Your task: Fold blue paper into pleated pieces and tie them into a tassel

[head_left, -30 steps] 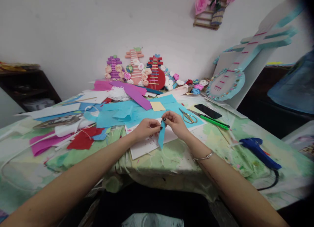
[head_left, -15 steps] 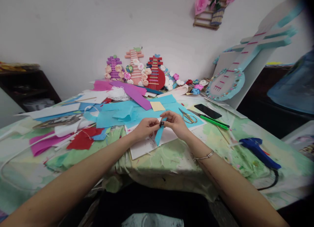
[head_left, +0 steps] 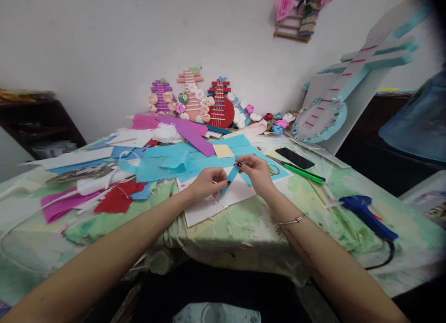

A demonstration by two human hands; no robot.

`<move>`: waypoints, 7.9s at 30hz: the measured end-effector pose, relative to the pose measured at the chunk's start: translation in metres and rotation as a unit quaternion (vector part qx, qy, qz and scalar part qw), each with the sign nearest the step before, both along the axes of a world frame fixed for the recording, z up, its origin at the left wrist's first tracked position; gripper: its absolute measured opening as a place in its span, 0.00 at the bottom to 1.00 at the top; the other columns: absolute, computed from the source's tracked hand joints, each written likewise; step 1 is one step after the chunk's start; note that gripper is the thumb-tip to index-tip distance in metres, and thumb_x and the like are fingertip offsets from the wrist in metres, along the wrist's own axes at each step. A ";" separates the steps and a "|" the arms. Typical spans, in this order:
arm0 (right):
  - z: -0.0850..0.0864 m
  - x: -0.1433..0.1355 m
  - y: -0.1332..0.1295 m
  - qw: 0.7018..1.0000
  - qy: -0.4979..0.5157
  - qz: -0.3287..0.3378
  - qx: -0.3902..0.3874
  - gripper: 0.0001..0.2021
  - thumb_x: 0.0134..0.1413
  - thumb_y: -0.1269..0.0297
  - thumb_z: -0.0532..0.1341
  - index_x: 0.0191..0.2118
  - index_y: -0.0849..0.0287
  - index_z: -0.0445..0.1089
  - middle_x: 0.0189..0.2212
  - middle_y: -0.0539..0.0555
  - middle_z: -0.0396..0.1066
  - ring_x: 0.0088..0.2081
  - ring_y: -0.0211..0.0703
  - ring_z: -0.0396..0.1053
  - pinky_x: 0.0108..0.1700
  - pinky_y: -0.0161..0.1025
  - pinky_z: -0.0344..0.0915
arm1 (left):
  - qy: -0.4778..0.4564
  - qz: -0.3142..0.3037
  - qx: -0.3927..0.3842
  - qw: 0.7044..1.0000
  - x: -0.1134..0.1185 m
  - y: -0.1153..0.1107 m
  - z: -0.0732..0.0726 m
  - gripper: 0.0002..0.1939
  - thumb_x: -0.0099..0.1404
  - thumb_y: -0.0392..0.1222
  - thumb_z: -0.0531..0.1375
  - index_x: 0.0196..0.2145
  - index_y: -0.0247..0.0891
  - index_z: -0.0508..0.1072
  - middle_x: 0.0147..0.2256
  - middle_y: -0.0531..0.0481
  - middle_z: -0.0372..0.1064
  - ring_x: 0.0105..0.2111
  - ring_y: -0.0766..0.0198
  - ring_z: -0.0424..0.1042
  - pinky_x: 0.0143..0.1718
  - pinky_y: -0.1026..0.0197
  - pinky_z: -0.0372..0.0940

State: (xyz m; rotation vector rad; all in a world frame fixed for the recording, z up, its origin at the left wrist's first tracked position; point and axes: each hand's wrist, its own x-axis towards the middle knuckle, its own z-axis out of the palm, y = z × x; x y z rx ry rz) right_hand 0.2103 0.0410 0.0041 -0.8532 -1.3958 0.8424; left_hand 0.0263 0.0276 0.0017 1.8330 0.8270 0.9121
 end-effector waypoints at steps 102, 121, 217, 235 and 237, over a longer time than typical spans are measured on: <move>0.006 0.019 0.006 0.985 -0.055 0.049 -0.153 0.09 0.42 0.71 0.65 0.27 0.59 0.62 0.19 0.52 0.75 0.27 0.46 0.77 0.27 0.37 0.73 | 0.029 0.149 -0.050 0.987 -0.009 0.012 0.009 0.04 0.58 0.30 0.57 0.30 0.35 0.64 0.23 0.51 0.74 0.13 0.71 0.67 0.12 0.71 0.59; -0.017 0.049 0.042 0.916 -0.284 -0.277 -0.062 0.04 0.46 0.66 0.64 0.31 0.61 0.72 0.32 0.56 0.75 0.43 0.50 0.71 0.51 0.48 0.61 | 0.080 0.168 0.029 0.982 -0.019 0.026 -0.001 0.06 0.53 0.38 0.59 0.27 0.34 0.74 0.21 0.51 0.72 0.19 0.67 0.68 0.21 0.67 0.60; -0.005 0.022 0.011 0.895 -0.436 -0.006 0.090 0.05 0.43 0.76 0.62 0.27 0.59 0.72 0.27 0.50 0.72 0.32 0.39 0.66 0.36 0.36 0.58 | 0.237 0.059 0.196 0.950 -0.024 0.023 0.001 0.13 0.50 0.41 0.62 0.35 0.37 0.67 0.35 0.49 0.68 0.33 0.61 0.66 0.33 0.61 0.61; -0.006 0.021 0.008 0.901 -0.429 0.010 0.061 0.08 0.40 0.76 0.62 0.30 0.60 0.73 0.24 0.48 0.71 0.25 0.34 0.64 0.29 0.32 0.57 | 0.246 0.048 0.281 0.927 -0.027 0.032 -0.006 0.02 0.53 0.35 0.58 0.27 0.36 0.71 0.35 0.47 0.68 0.33 0.62 0.67 0.38 0.61 0.63; -0.006 0.021 0.008 0.900 -0.432 0.011 0.057 0.08 0.40 0.76 0.63 0.30 0.59 0.73 0.23 0.47 0.70 0.25 0.35 0.64 0.30 0.32 0.58 | 0.243 0.043 0.279 0.928 -0.026 0.031 -0.006 0.03 0.52 0.34 0.58 0.27 0.36 0.72 0.35 0.48 0.68 0.33 0.63 0.68 0.37 0.61 0.63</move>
